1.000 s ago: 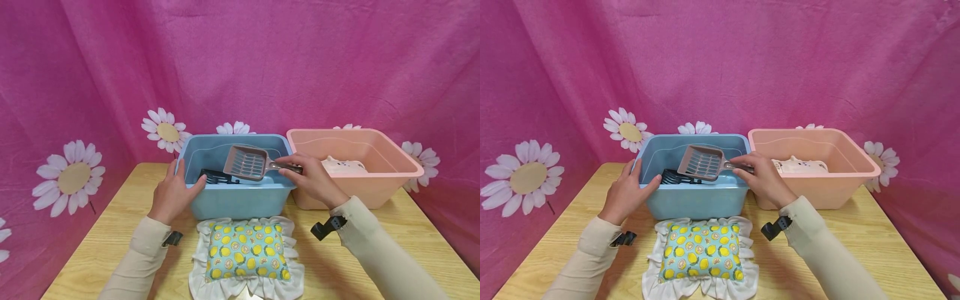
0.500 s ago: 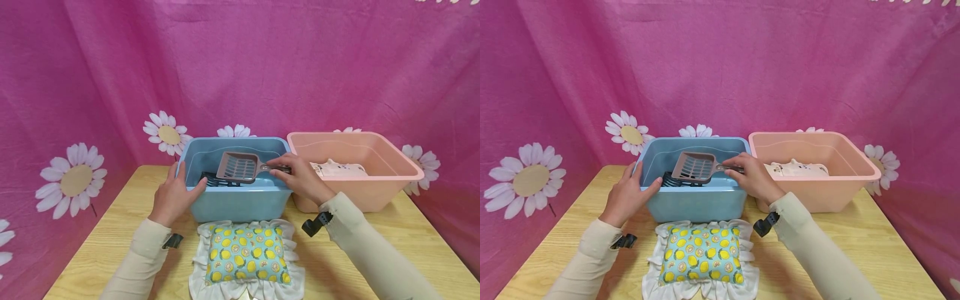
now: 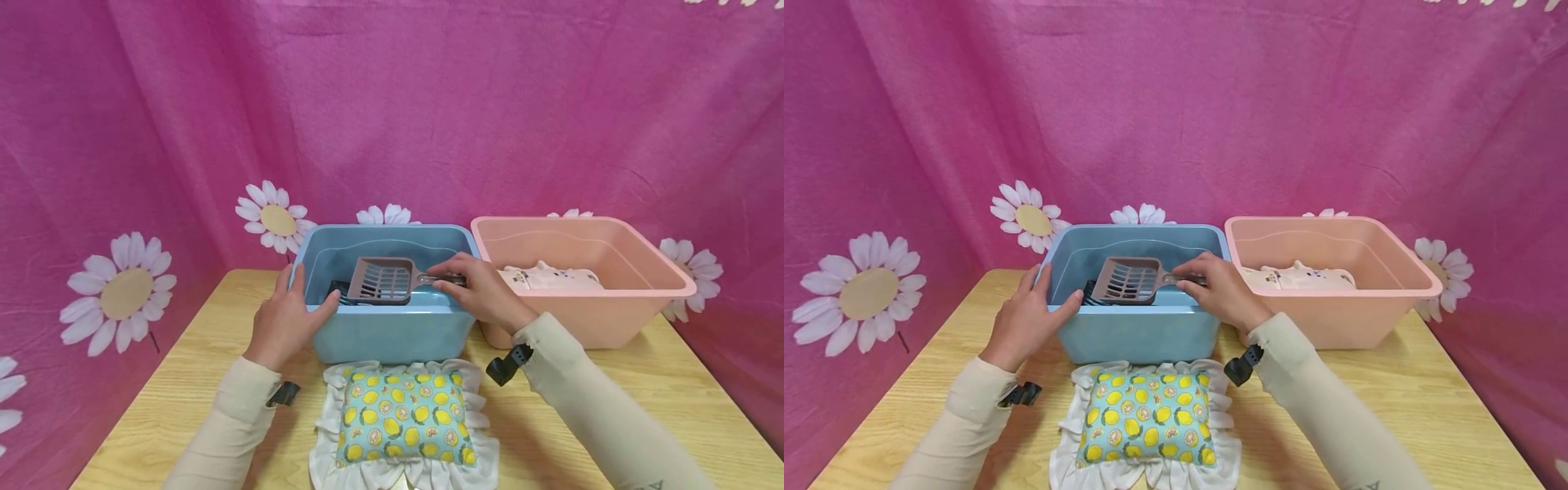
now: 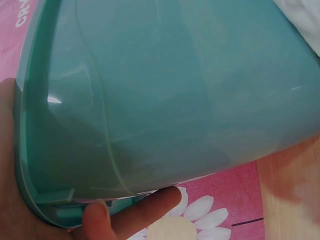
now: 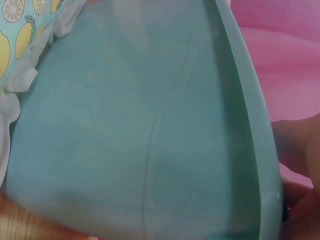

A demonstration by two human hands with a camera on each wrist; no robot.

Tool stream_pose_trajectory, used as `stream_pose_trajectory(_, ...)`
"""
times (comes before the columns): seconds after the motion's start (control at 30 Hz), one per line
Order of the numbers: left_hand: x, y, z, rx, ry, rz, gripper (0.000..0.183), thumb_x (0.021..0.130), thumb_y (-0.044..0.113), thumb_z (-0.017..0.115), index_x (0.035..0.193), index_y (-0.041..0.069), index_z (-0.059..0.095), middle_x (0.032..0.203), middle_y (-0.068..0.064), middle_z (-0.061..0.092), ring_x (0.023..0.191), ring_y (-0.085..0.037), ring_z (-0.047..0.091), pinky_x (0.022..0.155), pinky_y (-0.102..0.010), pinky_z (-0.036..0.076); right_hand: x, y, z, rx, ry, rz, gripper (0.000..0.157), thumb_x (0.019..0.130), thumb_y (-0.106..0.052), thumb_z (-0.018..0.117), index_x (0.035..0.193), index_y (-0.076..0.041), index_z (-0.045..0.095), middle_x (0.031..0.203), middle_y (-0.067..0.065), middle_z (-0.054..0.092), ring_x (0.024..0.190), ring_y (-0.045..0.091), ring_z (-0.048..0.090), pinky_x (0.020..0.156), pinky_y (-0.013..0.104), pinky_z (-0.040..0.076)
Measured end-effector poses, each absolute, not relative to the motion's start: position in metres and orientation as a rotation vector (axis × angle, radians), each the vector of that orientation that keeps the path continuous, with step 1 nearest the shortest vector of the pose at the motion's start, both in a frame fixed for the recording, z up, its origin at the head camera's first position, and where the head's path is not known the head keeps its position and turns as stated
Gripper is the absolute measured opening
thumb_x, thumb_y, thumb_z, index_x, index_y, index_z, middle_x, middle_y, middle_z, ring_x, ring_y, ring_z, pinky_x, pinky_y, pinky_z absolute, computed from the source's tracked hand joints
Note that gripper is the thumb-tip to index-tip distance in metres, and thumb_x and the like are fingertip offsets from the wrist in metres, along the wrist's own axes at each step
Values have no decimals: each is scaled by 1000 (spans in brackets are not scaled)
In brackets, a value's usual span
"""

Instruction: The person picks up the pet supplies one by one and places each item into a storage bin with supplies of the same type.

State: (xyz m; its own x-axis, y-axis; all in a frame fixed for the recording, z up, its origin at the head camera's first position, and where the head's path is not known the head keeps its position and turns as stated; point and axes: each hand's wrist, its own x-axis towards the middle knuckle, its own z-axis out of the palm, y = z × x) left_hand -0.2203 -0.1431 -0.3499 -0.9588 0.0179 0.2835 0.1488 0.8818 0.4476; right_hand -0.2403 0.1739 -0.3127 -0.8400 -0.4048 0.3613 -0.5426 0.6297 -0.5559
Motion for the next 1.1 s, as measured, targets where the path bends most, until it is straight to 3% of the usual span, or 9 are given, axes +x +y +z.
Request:
stream_pose_trajectory(0.3,-218,-141,-359,-115,-2811,-721,93,87,64,50,153,4,22,155,-19,23,104,-43,60,85,-59,50,-239,171,-322,846,-2692,964,25,90,-13,68,114,-11,72,101,1,65,88,14,56,74,32,46)
stream_pose_trajectory(1.1,-221,-145,-351,-111,-2773,-740,96,86,69,47,153,6,22,155,-17,23,108,-45,57,89,-62,46,-257,145,-312,1076,-2696,859,21,90,-11,67,110,-6,72,96,4,65,85,16,57,72,32,47)
